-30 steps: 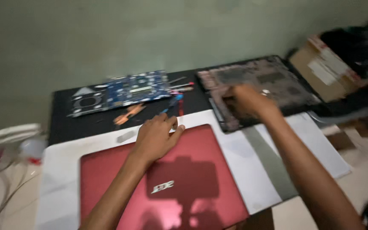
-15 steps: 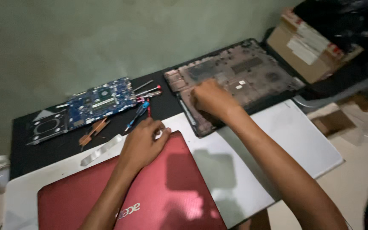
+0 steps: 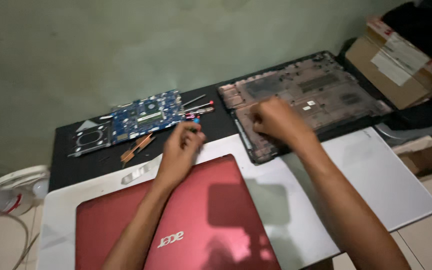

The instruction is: The person disassembles a laptop by removing its components like the motherboard and heat sink and placing them on a workspace.

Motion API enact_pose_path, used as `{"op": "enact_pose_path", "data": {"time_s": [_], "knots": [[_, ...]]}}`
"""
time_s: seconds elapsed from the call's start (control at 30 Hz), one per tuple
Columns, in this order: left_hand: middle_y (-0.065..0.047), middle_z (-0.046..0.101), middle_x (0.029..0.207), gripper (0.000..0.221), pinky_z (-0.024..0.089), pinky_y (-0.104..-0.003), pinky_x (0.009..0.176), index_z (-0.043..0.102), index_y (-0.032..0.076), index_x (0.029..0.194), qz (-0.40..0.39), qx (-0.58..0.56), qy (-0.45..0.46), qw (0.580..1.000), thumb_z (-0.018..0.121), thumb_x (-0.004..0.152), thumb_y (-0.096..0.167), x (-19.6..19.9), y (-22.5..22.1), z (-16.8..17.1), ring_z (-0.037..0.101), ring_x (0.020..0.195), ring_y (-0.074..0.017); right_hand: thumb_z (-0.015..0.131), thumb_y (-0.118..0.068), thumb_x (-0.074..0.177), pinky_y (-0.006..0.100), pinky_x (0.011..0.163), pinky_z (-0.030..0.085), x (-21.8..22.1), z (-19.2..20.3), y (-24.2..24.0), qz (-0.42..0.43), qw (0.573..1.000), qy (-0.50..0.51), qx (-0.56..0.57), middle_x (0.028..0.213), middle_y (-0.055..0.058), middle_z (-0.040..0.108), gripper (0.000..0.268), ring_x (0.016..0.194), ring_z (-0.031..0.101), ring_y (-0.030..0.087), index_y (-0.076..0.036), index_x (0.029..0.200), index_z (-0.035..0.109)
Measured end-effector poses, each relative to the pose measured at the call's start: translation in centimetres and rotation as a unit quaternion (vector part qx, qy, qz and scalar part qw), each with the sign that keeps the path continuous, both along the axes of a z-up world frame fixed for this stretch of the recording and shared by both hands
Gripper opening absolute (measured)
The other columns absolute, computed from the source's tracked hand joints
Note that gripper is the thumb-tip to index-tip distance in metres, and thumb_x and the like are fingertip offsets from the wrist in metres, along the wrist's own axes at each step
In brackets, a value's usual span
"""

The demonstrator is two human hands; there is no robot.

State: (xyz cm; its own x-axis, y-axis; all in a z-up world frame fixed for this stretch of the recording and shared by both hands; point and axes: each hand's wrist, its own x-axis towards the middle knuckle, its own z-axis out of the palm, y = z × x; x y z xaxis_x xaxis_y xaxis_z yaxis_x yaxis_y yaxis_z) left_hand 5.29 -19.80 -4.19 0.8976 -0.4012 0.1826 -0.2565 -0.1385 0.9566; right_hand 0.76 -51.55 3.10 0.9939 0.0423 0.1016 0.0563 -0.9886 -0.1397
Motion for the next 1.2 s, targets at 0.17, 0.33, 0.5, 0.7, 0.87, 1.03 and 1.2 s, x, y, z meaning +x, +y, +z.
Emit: {"op": "enact_pose_path", "data": {"time_s": [0.17, 0.33, 0.5, 0.7, 0.87, 1.03, 1.2], "knots": [[-0.009, 0.071, 0.084, 0.024, 0.057, -0.024, 0.057, 0.071, 0.006, 0.131, 0.119, -0.196, 0.161, 0.96, 0.062, 0.116, 0.022, 2.5, 1.2, -0.9, 0.07, 0.07, -0.0143, 0.087, -0.023, 0.096, 0.065, 0.101, 0.065, -1.5, 2.9, 1.4, -0.042, 0.996, 0.032, 0.067, 0.108, 0.032, 0.089, 0.034, 0.111, 0.084, 0.057, 0.001, 0.12, 0.093], [-0.01, 0.072, 0.08, 0.017, 0.054, -0.023, 0.051, 0.076, 0.009, 0.123, 0.107, -0.204, 0.169, 0.958, 0.067, 0.114, 0.021, 2.8, 0.6, -1.5, 0.068, 0.064, -0.0142, 0.092, -0.02, 0.094, 0.06, 0.09, 0.066, -0.9, 3.1, 1.1, -0.069, 0.991, 0.037, 0.109, 0.099, 0.03, 0.09, 0.026, 0.102, 0.086, 0.054, 0.003, 0.104, 0.094], [-0.013, 0.076, 0.08, 0.016, 0.059, -0.028, 0.057, 0.084, 0.01, 0.115, 0.069, -0.111, 0.099, 0.986, 0.072, 0.111, 0.02, 3.0, -0.5, -3.2, 0.07, 0.066, -0.0178, 0.093, -0.015, 0.094, 0.057, 0.087, 0.064, -1.1, 4.9, 0.8, -0.049, 0.979, -0.002, 0.195, 0.097, 0.031, 0.087, 0.023, 0.099, 0.085, 0.052, 0.006, 0.103, 0.091], [-0.005, 0.083, 0.079, 0.015, 0.06, -0.034, 0.062, 0.088, 0.021, 0.109, 0.054, 0.017, 0.065, 0.996, 0.076, 0.105, 0.03, 2.1, -0.9, -1.8, 0.072, 0.066, -0.0176, 0.088, -0.006, 0.094, 0.052, 0.08, 0.062, 2.0, -0.9, -2.0, 0.052, 0.96, -0.064, 0.269, 0.088, 0.032, 0.082, 0.017, 0.086, 0.08, 0.046, 0.007, 0.106, 0.089], [-0.011, 0.083, 0.085, 0.018, 0.055, -0.027, 0.05, 0.086, 0.012, 0.115, 0.079, -0.092, 0.135, 0.983, 0.075, 0.107, 0.024, 3.1, -1.3, -2.2, 0.072, 0.063, -0.0154, 0.095, -0.019, 0.09, 0.048, 0.081, 0.064, 3.0, -2.5, 5.9, 0.1, 0.954, -0.088, 0.27, 0.091, 0.019, 0.087, 0.022, 0.089, 0.082, 0.037, -0.009, 0.109, 0.092], [-0.009, 0.074, 0.087, 0.025, 0.05, -0.021, 0.044, 0.077, 0.007, 0.119, 0.139, -0.213, 0.214, 0.943, 0.065, 0.111, 0.027, 4.4, 0.1, -2.6, 0.068, 0.061, -0.0125, 0.098, -0.024, 0.092, 0.046, 0.084, 0.065, 4.5, -4.8, 8.7, 0.085, 0.962, -0.06, 0.254, 0.094, 0.011, 0.089, 0.017, 0.092, 0.085, 0.035, -0.016, 0.106, 0.092], [-0.012, 0.071, 0.082, 0.022, 0.044, -0.021, 0.04, 0.077, 0.005, 0.119, 0.103, -0.234, 0.198, 0.946, 0.065, 0.112, 0.021, 3.1, -0.5, -2.0, 0.065, 0.057, -0.0133, 0.084, -0.022, 0.095, 0.045, 0.082, 0.066, 4.6, -4.7, 8.4, 0.063, 0.967, -0.037, 0.245, 0.089, 0.01, 0.089, 0.017, 0.089, 0.086, 0.035, -0.023, 0.108, 0.095]]}}
